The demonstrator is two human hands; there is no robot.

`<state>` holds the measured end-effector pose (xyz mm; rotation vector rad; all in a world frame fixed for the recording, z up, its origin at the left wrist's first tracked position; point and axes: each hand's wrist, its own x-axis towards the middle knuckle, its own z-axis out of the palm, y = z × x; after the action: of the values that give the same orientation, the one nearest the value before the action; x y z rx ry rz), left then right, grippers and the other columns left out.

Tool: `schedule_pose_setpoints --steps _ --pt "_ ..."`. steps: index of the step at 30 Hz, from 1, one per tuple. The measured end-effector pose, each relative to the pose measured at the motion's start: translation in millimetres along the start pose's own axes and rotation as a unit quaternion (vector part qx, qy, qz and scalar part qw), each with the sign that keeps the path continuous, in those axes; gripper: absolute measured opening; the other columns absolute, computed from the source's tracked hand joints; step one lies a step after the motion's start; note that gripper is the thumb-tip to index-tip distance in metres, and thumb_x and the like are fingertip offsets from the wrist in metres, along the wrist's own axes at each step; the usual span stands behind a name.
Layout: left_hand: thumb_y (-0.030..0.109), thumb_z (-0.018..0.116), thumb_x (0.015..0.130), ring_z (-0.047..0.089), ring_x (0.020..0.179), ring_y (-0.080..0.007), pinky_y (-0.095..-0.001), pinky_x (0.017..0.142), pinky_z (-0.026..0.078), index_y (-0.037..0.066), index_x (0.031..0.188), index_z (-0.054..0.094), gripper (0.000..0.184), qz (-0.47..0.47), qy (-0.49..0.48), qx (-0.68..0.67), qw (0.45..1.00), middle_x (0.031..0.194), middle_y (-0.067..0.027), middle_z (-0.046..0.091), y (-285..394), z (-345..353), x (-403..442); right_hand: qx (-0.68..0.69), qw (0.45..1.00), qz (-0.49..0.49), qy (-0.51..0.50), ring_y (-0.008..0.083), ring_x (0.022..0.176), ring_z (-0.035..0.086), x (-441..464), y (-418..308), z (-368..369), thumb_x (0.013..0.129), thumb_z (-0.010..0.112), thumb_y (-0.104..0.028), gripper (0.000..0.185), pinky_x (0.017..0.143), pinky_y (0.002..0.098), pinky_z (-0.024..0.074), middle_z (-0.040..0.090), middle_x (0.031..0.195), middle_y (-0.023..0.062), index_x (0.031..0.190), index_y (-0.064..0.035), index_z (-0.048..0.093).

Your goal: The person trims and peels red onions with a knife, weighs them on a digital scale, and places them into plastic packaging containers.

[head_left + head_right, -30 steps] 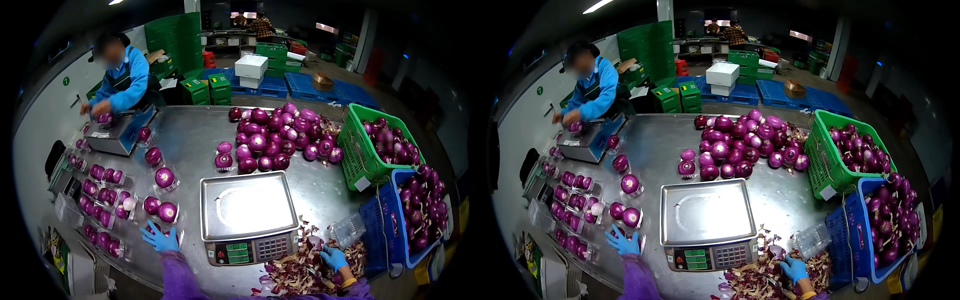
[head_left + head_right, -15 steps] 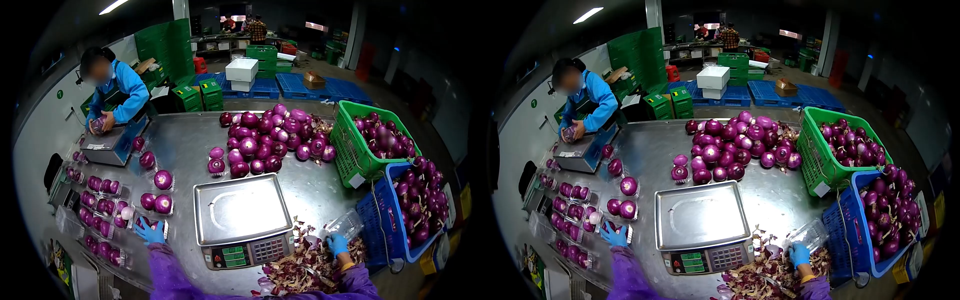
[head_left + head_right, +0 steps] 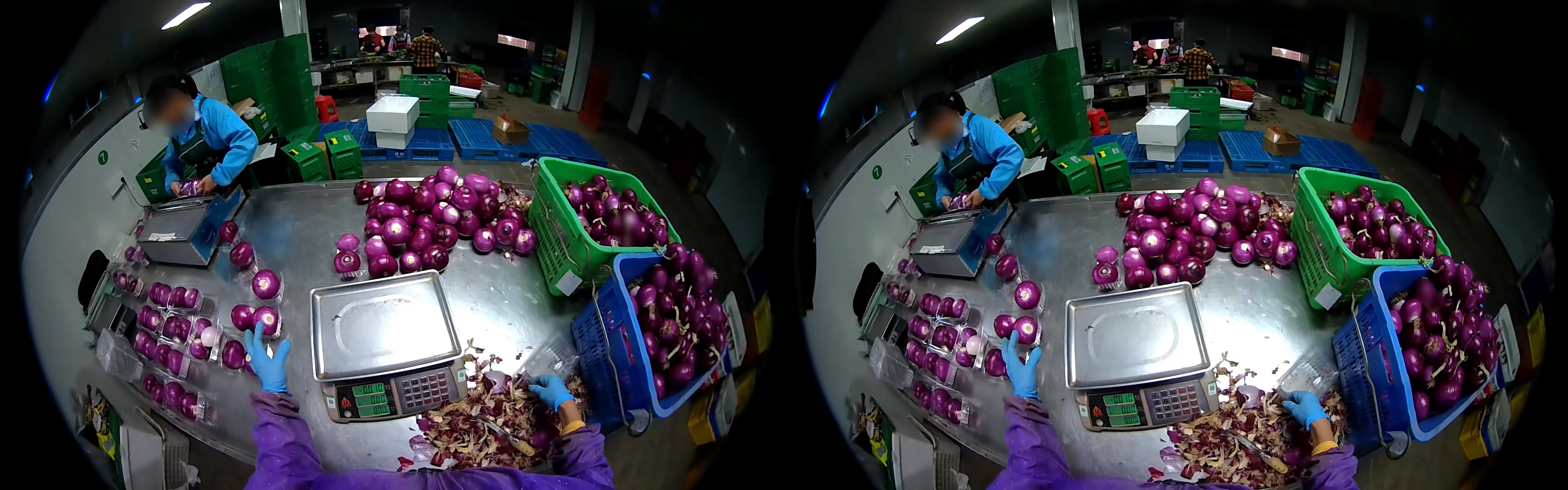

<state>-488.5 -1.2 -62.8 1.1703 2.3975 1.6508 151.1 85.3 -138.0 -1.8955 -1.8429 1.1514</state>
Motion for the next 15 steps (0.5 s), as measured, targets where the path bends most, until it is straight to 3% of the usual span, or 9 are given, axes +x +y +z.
schedule_pose_setpoints --steps 3,7,11,14,15 --pt "0.026 0.079 0.071 0.029 0.137 -0.0334 -0.0426 0.111 0.026 0.015 0.138 0.047 0.075 0.025 -0.022 -0.012 0.999 0.148 -0.0222 0.029 8 3 -5 -0.007 0.999 0.028 0.025 0.0189 0.07 0.063 -13 -11 1 0.081 0.069 -0.018 0.022 0.07 0.0334 0.0495 0.068 0.08 0.0169 0.093 0.0014 0.069" --pt "0.033 0.079 0.071 0.032 0.136 -0.0329 -0.0457 0.11 0.025 0.015 0.137 0.048 0.074 0.032 -0.05 -0.012 0.998 0.149 -0.0192 0.031 28 0 -15 -0.004 0.995 0.051 0.081 0.0241 0.069 0.065 -5 -3 3 0.076 0.073 -0.017 0.019 0.069 0.0339 0.0506 0.068 0.078 0.0171 0.087 -0.0012 0.071" --pt "0.038 0.079 0.071 0.033 0.135 -0.0326 -0.0501 0.108 0.022 0.017 0.137 0.048 0.075 0.018 -0.065 -0.007 0.998 0.149 -0.0157 0.032 37 -5 -28 -0.154 0.969 0.005 0.195 0.028 0.066 0.064 -15 -24 -5 0.073 0.075 -0.017 0.02 0.065 0.0361 0.051 0.066 0.076 0.017 0.086 -0.0027 0.07" --pt "0.036 0.078 0.072 0.034 0.134 -0.0324 -0.0494 0.109 0.022 0.017 0.137 0.049 0.073 0.01 -0.067 -0.003 0.998 0.147 -0.016 0.034 37 -10 -33 -0.076 0.983 -0.028 0.165 0.0267 0.069 0.064 -22 -47 -15 0.076 0.074 -0.016 0.019 0.066 0.0357 0.051 0.066 0.081 0.0166 0.09 -0.0036 0.07" --pt "0.034 0.078 0.073 0.035 0.134 -0.0323 -0.0483 0.109 0.023 0.016 0.137 0.049 0.072 0.01 -0.068 -0.001 0.998 0.147 -0.0163 0.035 39 -12 -35 -0.038 0.98 -0.081 0.18 0.0259 0.071 0.064 -20 -56 -16 0.077 0.073 -0.014 0.018 0.066 0.0351 0.051 0.067 0.083 0.0162 0.091 -0.0038 0.07"
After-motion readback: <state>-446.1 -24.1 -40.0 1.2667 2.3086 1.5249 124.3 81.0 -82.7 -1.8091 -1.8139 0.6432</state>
